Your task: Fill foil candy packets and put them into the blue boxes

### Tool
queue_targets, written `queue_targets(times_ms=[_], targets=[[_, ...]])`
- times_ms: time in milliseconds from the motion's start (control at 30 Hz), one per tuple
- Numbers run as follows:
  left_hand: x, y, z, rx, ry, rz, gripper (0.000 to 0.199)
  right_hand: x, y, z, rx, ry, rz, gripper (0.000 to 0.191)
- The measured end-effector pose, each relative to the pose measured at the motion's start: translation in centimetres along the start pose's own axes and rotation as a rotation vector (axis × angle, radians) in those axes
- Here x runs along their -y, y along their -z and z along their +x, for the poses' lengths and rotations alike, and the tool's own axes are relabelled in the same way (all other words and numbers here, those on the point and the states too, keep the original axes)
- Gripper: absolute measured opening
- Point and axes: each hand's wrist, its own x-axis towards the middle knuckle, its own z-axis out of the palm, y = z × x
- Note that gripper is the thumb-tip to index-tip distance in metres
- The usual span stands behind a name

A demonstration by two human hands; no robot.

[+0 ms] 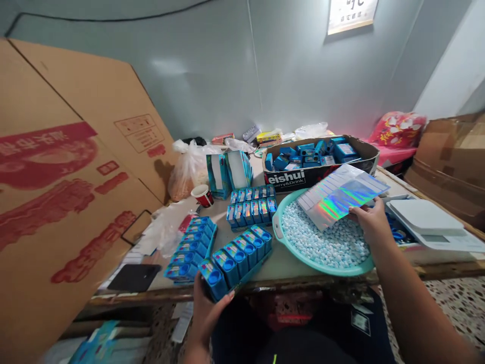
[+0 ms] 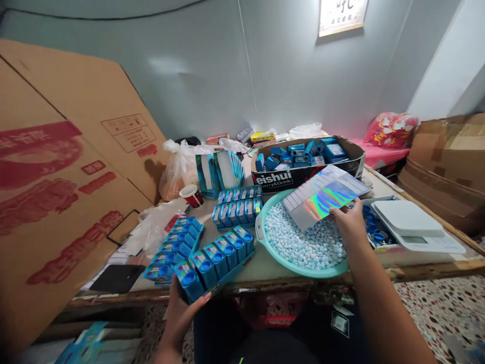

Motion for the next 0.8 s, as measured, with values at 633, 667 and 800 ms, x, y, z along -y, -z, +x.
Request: queue_targets(times_ms=[633,667,800], targets=[[-8.8,-2.8,-1.6,-0.153,-0.56,-0.147,0.025,4.1,-3.7,-9.8,0.071,-0.124,0.536,0.051],[-9.4,-4.4,-1.8,-0.051,-0.468,-0.208,0.032,4.0,-4.3,-11.8,0.107,-0.17,0.551,0.049],[-10.6,-9.4,-2.3,0.189,-0.221,-0.436,0.075,2.9,-5.3,-18.7,0.367,-0.418,0.487,0.035]])
